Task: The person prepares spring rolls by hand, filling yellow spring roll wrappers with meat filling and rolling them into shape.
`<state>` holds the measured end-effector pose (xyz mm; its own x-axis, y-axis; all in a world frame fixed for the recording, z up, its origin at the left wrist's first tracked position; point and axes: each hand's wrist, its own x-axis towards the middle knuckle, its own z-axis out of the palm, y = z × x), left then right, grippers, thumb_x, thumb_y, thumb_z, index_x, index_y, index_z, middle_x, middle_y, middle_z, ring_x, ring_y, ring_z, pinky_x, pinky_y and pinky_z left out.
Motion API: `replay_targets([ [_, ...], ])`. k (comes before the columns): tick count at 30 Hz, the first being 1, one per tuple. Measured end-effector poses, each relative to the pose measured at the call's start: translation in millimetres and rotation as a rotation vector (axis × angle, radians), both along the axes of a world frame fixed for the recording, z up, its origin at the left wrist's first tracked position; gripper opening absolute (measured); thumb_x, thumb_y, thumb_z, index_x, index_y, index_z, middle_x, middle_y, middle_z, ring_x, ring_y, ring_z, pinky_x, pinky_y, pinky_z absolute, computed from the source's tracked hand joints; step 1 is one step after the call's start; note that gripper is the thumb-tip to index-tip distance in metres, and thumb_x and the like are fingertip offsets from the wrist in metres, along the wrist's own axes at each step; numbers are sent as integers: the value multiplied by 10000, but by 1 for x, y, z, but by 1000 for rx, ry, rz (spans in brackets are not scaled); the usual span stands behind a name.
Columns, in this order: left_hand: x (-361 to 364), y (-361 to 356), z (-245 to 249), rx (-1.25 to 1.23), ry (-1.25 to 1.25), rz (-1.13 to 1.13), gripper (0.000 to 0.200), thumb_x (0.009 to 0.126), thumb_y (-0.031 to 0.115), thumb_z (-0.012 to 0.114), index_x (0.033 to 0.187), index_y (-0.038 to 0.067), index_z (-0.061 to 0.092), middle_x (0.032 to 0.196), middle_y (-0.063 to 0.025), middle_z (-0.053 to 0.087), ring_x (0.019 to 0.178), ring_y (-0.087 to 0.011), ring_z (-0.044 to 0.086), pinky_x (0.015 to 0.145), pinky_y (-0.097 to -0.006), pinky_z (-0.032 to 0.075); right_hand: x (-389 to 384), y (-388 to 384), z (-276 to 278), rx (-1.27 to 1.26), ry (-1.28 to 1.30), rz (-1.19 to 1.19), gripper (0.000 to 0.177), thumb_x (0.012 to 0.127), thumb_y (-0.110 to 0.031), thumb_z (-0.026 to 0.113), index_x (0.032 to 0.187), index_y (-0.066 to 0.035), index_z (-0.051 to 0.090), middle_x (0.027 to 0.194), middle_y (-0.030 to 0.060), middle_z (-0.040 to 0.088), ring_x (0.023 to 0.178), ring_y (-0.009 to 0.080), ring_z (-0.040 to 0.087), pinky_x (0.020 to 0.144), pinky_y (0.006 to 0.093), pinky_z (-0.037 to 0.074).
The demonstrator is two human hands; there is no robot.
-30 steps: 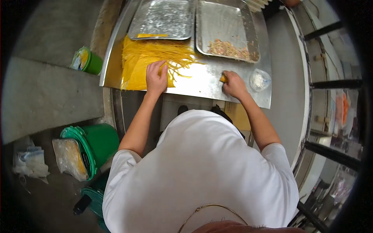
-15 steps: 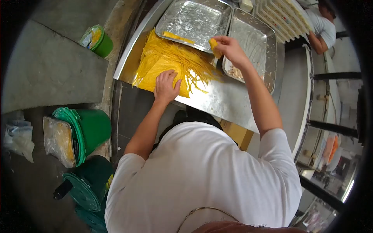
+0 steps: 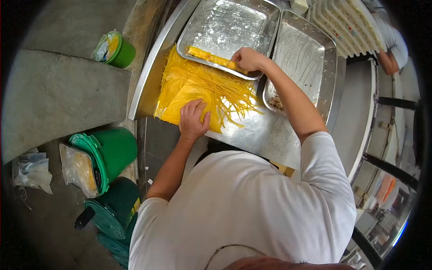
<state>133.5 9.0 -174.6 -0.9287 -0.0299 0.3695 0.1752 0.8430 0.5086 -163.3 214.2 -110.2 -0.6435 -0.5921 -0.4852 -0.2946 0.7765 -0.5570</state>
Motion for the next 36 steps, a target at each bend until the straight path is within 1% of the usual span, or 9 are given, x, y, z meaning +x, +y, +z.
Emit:
replay_targets([
  [5, 1, 0, 4, 14, 18, -6, 370, 876, 205, 768, 1212, 62, 709, 1287, -121, 679, 1181, -355, 624, 1047, -479, 462, 18, 5, 22, -62, 259, -51, 460, 845, -79, 594, 1270, -59, 766, 1133, 229, 777, 1050, 380, 754, 982, 429, 582],
  [7, 2, -2, 2, 87, 18, 14, 362, 869, 198, 778, 1199, 61, 717, 1271, -129, 686, 1176, -358, 628, 1036, -470, 471, 30, 12, 32, -242, 396, -117, 397, 937, -134, 661, 1311, -19, 728, 1064, 216, 785, 943, 305, 758, 885, 396, 590],
  [11, -2, -15, -4, 449, 63, 139, 282, 837, 170, 833, 1092, 69, 767, 1199, -152, 701, 1159, -357, 637, 1015, -446, 494, 97, 26, 63, -443, 304, -258, 351, 955, -114, 640, 1274, -8, 742, 994, 182, 782, 864, 244, 735, 833, 369, 582],
  [13, -5, -28, 9, 326, 25, 138, 272, 816, 185, 856, 1051, 74, 774, 1142, -131, 693, 1121, -350, 634, 1005, -444, 496, 140, 32, 65, -489, 264, -312, 341, 949, -129, 639, 1246, -13, 758, 962, 187, 780, 814, 249, 732, 802, 374, 583],
  [15, 2, -38, 27, 203, -9, 136, 265, 795, 200, 880, 1010, 80, 781, 1086, -110, 686, 1084, -343, 630, 996, -442, 498, 185, 34, 65, -349, 143, -298, 318, 976, -64, 652, 1273, 22, 728, 1032, 121, 785, 906, 160, 709, 832, 331, 573],
  [18, 15, -44, 36, 87, -297, -233, 284, 767, 238, 908, 984, 94, 796, 1061, -86, 674, 1101, -319, 608, 1002, -430, 499, 238, 37, 51, -268, 12, -266, 299, 979, -59, 666, 1255, 32, 733, 1051, 124, 788, 903, 163, 717, 836, 322, 578],
  [22, 18, -51, 22, 65, -295, -262, 255, 787, 230, 888, 988, 99, 804, 1099, -86, 679, 1127, -306, 608, 1024, -423, 493, 287, 42, 33, -380, 19, -341, 314, 949, -121, 644, 1193, 40, 760, 1003, 229, 782, 874, 273, 749, 840, 377, 592],
  [29, 30, -67, 17, 48, -164, -228, 181, 830, 169, 843, 989, 90, 805, 1103, -94, 691, 1143, -307, 624, 1028, -417, 500, 306, 13, 24, -342, 147, -343, 299, 934, -123, 652, 1155, 39, 773, 1003, 239, 773, 882, 332, 752, 859, 402, 593],
  [36, 15, -69, 12, -26, -129, -260, 97, 901, 126, 746, 949, 43, 767, 1082, -117, 707, 1120, -328, 631, 984, -428, 512, 284, -59, -9, -234, 538, 25, 247, 865, -146, 677, 1007, 27, 782, 1011, 219, 743, 990, 370, 725, 901, 464, 583],
])
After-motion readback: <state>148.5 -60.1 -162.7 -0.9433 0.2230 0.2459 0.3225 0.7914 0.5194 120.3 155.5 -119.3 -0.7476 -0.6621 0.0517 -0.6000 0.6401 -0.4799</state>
